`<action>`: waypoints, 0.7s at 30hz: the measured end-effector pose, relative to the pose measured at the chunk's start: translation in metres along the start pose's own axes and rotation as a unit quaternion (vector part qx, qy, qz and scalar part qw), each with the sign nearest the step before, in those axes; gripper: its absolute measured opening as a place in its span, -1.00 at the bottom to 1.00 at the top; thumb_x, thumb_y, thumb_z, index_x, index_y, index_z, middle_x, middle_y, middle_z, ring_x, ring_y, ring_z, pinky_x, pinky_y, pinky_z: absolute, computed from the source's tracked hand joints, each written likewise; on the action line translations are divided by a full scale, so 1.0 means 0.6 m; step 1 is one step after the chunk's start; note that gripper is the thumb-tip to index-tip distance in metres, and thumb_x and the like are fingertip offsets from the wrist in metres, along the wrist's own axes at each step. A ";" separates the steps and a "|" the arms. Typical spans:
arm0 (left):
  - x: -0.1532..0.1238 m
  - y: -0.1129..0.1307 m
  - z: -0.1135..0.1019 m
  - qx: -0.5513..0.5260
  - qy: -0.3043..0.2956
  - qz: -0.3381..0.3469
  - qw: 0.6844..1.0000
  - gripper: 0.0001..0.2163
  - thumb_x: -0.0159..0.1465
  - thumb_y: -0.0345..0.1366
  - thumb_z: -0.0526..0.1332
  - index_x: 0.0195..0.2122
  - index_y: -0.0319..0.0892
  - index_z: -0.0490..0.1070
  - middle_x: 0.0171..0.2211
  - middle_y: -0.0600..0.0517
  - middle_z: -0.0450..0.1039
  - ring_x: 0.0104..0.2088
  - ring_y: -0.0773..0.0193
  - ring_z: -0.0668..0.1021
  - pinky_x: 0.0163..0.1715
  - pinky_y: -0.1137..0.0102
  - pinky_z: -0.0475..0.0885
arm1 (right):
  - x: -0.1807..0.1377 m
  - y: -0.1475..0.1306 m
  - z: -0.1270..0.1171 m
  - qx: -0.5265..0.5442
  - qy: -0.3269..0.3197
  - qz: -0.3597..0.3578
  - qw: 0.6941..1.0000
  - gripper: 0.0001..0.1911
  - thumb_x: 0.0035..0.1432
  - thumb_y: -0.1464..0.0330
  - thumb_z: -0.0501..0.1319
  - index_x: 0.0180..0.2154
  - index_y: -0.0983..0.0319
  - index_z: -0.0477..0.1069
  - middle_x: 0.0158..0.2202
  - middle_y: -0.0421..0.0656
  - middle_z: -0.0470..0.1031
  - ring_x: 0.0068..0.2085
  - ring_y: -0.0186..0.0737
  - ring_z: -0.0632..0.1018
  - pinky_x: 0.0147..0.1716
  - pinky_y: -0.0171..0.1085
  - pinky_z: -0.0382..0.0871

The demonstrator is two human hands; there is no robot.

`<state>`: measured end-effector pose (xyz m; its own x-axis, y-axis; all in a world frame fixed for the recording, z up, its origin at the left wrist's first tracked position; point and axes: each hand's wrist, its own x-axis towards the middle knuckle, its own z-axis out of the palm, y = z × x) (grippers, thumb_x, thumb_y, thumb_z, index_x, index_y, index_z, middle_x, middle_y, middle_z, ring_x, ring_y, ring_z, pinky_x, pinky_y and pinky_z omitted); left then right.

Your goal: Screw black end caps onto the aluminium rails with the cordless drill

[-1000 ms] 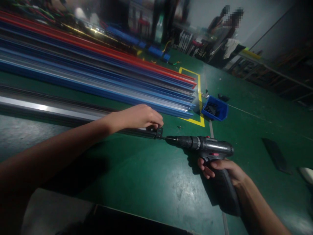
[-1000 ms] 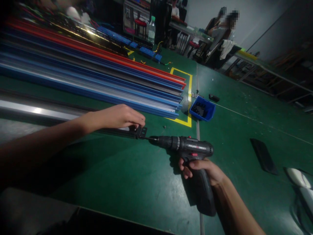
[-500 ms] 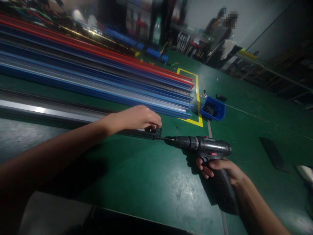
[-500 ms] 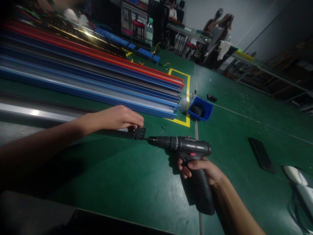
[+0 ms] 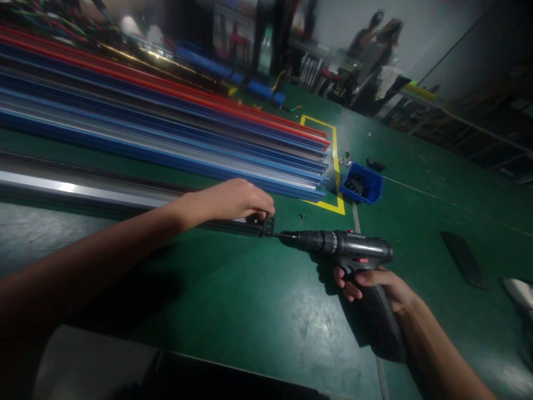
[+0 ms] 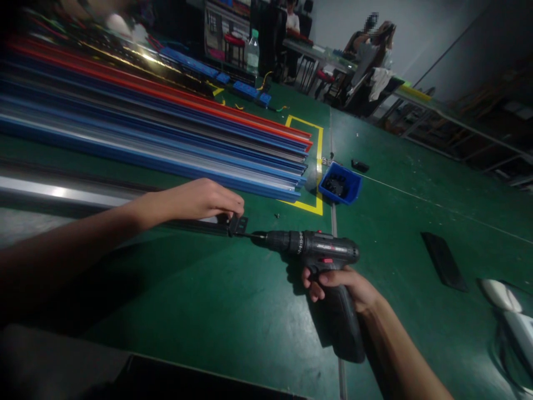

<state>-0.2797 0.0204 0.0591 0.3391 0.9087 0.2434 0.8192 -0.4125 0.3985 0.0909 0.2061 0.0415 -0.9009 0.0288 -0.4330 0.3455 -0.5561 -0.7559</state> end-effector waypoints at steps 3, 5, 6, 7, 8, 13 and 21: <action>0.000 0.002 -0.001 0.000 -0.001 0.000 1.000 -0.80 0.38 -0.42 0.15 -0.21 -0.06 0.57 -0.26 0.10 0.62 -0.27 0.35 0.61 -0.28 0.48 0.35 | 0.000 0.001 -0.001 0.000 -0.004 0.000 1.000 -0.68 0.14 0.38 0.38 -0.07 0.40 0.60 -0.22 0.00 0.60 -0.39 -0.32 0.53 -0.25 -0.27 0.53; 0.000 0.001 -0.001 0.001 -0.001 -0.001 1.000 -0.79 0.37 -0.43 0.15 -0.20 -0.06 0.58 -0.25 0.10 0.62 -0.26 0.35 0.62 -0.27 0.47 0.36 | -0.001 0.002 -0.002 0.003 -0.004 -0.001 1.000 -0.67 0.14 0.38 0.38 -0.07 0.41 0.59 -0.21 0.01 0.59 -0.38 -0.32 0.54 -0.24 -0.27 0.53; -0.001 0.000 0.000 0.003 -0.001 -0.002 1.000 -0.79 0.37 -0.43 0.14 -0.19 -0.06 0.58 -0.23 0.10 0.63 -0.24 0.34 0.62 -0.25 0.47 0.36 | -0.001 0.003 -0.003 0.005 -0.004 -0.001 1.000 -0.68 0.14 0.39 0.38 -0.07 0.41 0.59 -0.20 0.01 0.60 -0.38 -0.32 0.54 -0.24 -0.27 0.53; -0.001 -0.001 0.001 0.004 -0.002 -0.003 1.000 -0.78 0.37 -0.44 0.14 -0.17 -0.05 0.58 -0.21 0.09 0.63 -0.23 0.34 0.62 -0.24 0.47 0.37 | -0.001 0.003 -0.003 0.007 -0.004 -0.001 1.000 -0.68 0.14 0.39 0.38 -0.06 0.41 0.59 -0.19 0.02 0.60 -0.38 -0.32 0.54 -0.23 -0.27 0.53; -0.002 -0.003 0.002 0.006 -0.002 -0.001 1.000 -0.77 0.37 -0.44 0.14 -0.16 -0.05 0.58 -0.19 0.09 0.63 -0.21 0.33 0.63 -0.23 0.47 0.38 | -0.001 0.003 -0.002 0.008 -0.004 0.000 1.000 -0.68 0.15 0.39 0.38 -0.06 0.40 0.59 -0.18 0.02 0.60 -0.38 -0.32 0.54 -0.23 -0.27 0.53; -0.002 -0.007 0.004 0.009 0.005 0.012 1.000 -0.77 0.37 -0.42 0.15 -0.14 -0.03 0.58 -0.17 0.08 0.64 -0.19 0.32 0.63 -0.22 0.46 0.39 | 0.000 0.001 0.000 0.009 -0.005 0.002 1.000 -0.68 0.15 0.40 0.37 -0.06 0.39 0.60 -0.18 0.01 0.60 -0.38 -0.32 0.54 -0.22 -0.26 0.53; -0.001 -0.001 0.002 0.003 0.003 0.002 1.000 -0.79 0.38 -0.41 0.15 -0.18 -0.06 0.58 -0.23 0.10 0.63 -0.26 0.35 0.62 -0.27 0.49 0.35 | 0.001 0.003 -0.003 0.010 -0.011 -0.007 1.000 -0.67 0.14 0.40 0.37 -0.06 0.43 0.59 -0.20 0.02 0.60 -0.37 -0.31 0.56 -0.25 -0.28 0.54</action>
<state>-0.2798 0.0203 0.0579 0.3395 0.9068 0.2498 0.8208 -0.4153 0.3922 0.0915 0.2066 0.0390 -0.9109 0.0188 -0.4122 0.3282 -0.5727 -0.7512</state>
